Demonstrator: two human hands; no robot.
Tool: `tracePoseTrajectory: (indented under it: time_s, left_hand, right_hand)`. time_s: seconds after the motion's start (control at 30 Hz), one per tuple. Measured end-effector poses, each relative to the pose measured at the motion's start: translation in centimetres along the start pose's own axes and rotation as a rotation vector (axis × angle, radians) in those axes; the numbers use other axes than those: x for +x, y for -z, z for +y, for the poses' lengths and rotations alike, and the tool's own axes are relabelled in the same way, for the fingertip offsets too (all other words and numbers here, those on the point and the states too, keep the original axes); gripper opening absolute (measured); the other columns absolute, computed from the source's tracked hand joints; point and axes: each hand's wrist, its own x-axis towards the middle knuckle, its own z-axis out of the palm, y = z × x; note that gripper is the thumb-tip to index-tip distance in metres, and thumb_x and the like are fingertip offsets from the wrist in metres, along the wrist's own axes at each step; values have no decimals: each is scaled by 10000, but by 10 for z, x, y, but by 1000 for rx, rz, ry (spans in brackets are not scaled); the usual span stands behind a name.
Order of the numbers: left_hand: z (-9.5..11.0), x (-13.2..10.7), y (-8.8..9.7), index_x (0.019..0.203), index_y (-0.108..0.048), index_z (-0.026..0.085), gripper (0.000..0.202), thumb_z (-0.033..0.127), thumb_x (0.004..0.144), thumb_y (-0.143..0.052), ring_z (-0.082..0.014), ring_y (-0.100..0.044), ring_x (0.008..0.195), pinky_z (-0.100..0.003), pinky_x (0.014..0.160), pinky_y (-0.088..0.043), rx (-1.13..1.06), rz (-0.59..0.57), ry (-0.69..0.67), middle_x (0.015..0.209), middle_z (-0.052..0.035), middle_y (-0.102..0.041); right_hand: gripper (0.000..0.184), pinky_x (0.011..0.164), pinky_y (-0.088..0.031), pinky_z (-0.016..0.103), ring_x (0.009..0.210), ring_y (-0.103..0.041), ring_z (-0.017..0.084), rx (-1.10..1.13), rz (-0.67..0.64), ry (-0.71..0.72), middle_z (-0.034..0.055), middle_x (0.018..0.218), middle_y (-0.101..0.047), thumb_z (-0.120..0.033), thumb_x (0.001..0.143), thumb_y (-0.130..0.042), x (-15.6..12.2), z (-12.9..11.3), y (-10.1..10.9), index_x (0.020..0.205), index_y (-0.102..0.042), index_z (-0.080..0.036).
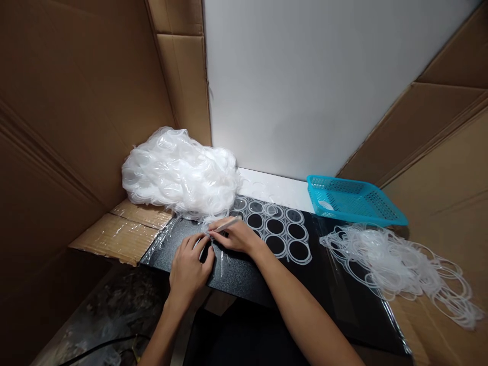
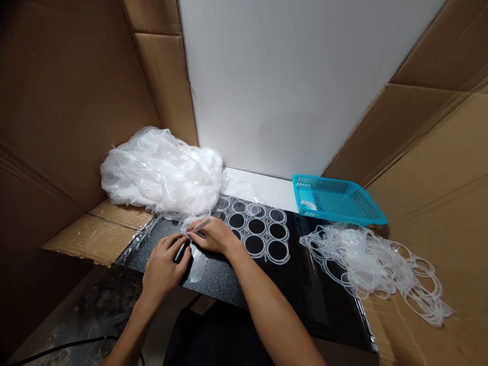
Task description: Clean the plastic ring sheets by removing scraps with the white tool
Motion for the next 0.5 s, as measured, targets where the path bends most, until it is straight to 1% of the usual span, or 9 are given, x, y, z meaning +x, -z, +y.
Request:
tracePoseTrajectory:
  time_s: [0.07,0.1,0.17,0.23,0.3,0.4,0.5]
  left_hand:
    - [1,0,0,1127,-733,209,248,248,949,-564,-309,-637,1117,-460,946,-520,28,-4,14,1186,-91,-723]
    - [2,0,0,1115,-735,209,243,245,949,-561,-308,-637,1115,-461,939,-521,33,-9,17,1183,-90,-724]
    - [2,0,1,1096,-734,205,235,242,953,-551,-307,-634,1114,-462,938,-521,32,-24,12,1182,-92,-725]
    - [0,0,1,1098,-729,200,235,243,957,-546,-309,-629,1116,-464,943,-518,29,-36,2,1182,-97,-722]
    - [-1,-1,1,1100,-723,196,232,244,959,-545,-310,-625,1110,-467,942,-516,29,-41,-5,1177,-100,-717]
    - [-3,-1,1,1089,-717,204,218,247,958,-548,-307,-625,1103,-466,940,-514,22,-38,-6,1170,-94,-712]
    - [-3,-1,1,1072,-713,225,198,249,953,-556,-302,-627,1097,-457,935,-511,16,-33,-2,1158,-83,-709]
  right_hand:
    - [246,970,-538,324,1088,-724,219,-100,-39,126,54,1197,-775,-215,1019,-548,0,6,-1,1166,-743,-240]
    - [266,998,-528,330,1130,-712,222,-145,-49,162,51,1241,-763,-196,1020,-544,0,8,-2,1202,-731,-245]
    - [289,1011,-526,337,1149,-704,226,-225,-45,179,47,1273,-751,-168,1013,-562,1,12,-4,1243,-716,-250]
    - [288,1000,-537,351,1118,-710,235,-291,9,155,63,1258,-753,-159,1009,-578,2,14,-4,1246,-718,-240]
    - [290,989,-550,373,1092,-713,248,-333,107,122,92,1229,-756,-148,1011,-568,5,16,-1,1242,-726,-224]
    - [337,1011,-553,416,1123,-702,269,-353,304,59,126,1227,-749,-110,1015,-502,7,23,7,1251,-726,-196]
    - [341,1031,-555,444,1133,-706,283,-303,490,-31,140,1215,-755,-136,1025,-470,7,37,18,1232,-739,-174]
